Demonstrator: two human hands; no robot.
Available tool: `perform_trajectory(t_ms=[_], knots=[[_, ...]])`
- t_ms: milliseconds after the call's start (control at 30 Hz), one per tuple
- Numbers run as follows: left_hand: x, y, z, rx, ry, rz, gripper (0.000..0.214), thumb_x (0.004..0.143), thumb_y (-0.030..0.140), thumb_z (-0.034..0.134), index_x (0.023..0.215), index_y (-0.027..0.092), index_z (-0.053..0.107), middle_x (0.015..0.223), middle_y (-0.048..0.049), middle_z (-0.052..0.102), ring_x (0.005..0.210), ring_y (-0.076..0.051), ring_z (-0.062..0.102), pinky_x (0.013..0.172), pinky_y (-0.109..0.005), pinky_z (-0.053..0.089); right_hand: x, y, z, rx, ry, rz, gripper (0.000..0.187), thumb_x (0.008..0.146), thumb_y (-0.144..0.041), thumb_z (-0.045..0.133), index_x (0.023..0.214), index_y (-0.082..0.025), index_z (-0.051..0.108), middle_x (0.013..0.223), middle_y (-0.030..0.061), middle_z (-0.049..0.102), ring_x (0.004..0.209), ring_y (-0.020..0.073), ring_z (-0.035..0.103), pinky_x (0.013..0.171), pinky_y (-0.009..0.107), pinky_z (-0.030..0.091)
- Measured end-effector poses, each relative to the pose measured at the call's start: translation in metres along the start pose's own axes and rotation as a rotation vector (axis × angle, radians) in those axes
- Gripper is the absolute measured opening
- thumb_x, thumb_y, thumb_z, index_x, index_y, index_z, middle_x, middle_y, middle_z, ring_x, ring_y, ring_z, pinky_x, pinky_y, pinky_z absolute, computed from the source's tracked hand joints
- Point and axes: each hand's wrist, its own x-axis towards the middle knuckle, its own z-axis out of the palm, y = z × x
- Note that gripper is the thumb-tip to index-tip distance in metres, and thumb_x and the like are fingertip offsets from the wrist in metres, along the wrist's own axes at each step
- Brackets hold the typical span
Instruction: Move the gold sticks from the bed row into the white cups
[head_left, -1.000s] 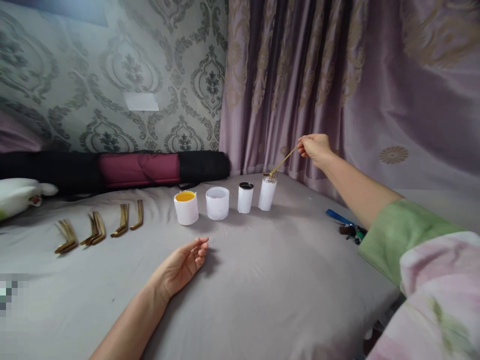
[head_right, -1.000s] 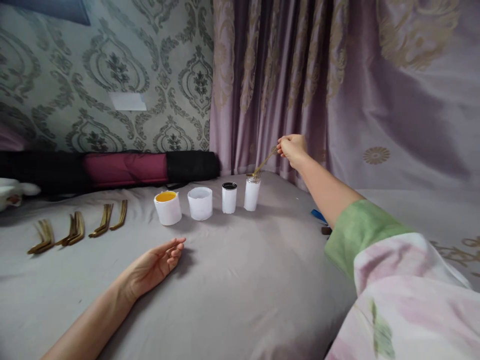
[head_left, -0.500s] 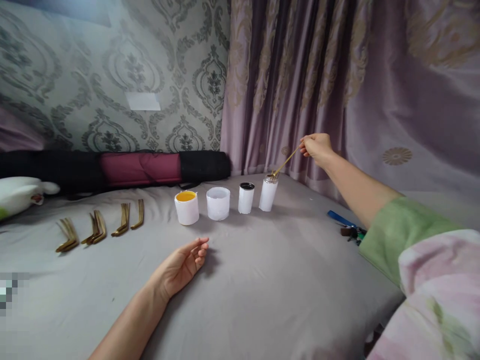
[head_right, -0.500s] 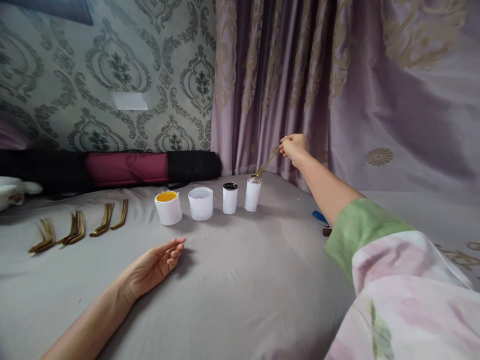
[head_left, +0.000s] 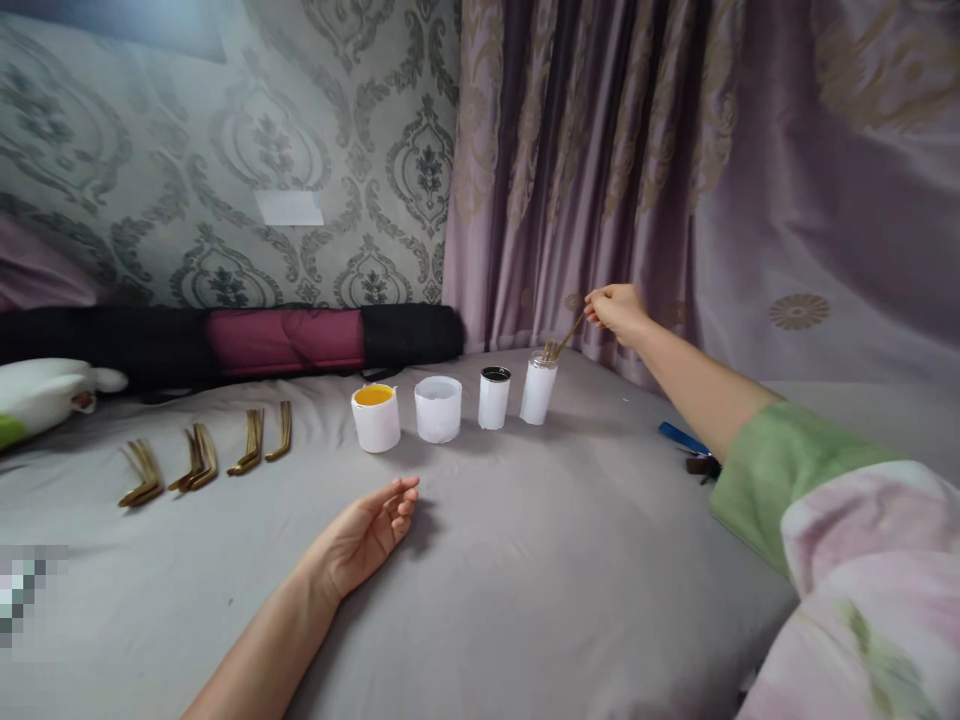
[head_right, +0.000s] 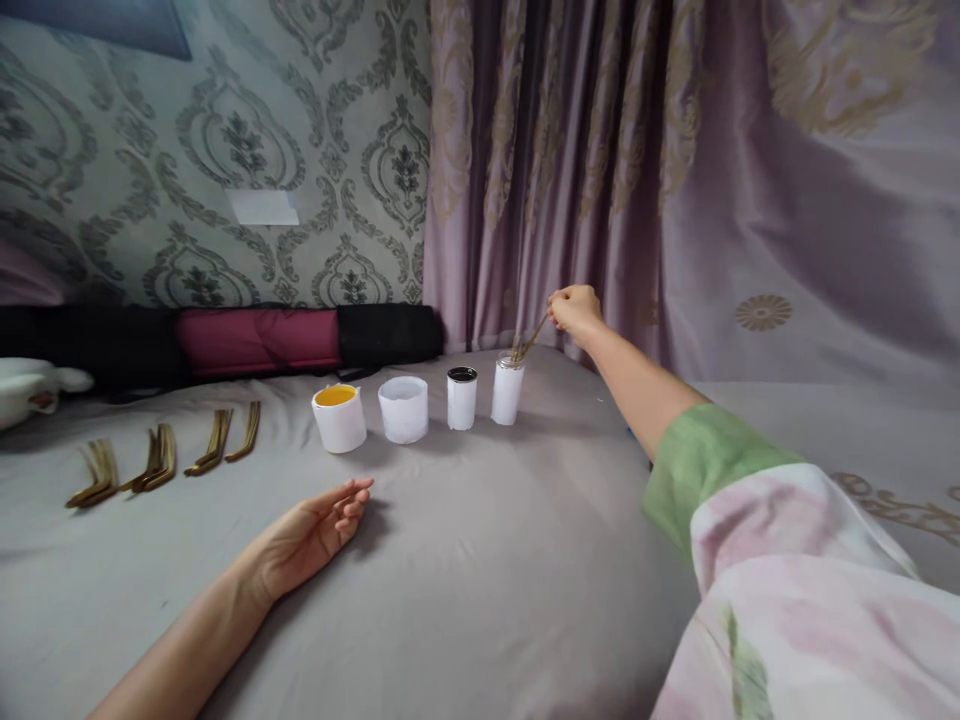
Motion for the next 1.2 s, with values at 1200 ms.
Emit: perform_trajectory(t_ms=[1200], knots=[[0.000, 0.001, -0.001, -0.002, -0.012, 0.002, 0.014, 0.075, 0.010, 0.052, 0.089, 0.006, 0.055, 0.072, -0.0046, 0.056, 0.054, -0.005, 0.050, 0.044, -0.015, 0.044, -0.032, 0.022, 0.035, -0.129, -0.195, -0.002, 0.016, 0.075, -0.022, 0.048, 0.078, -0.013, 0.061, 0.070, 0.0072, 0.064, 0.045, 0.0061, 0.053, 0.037, 0.014, 0.037]])
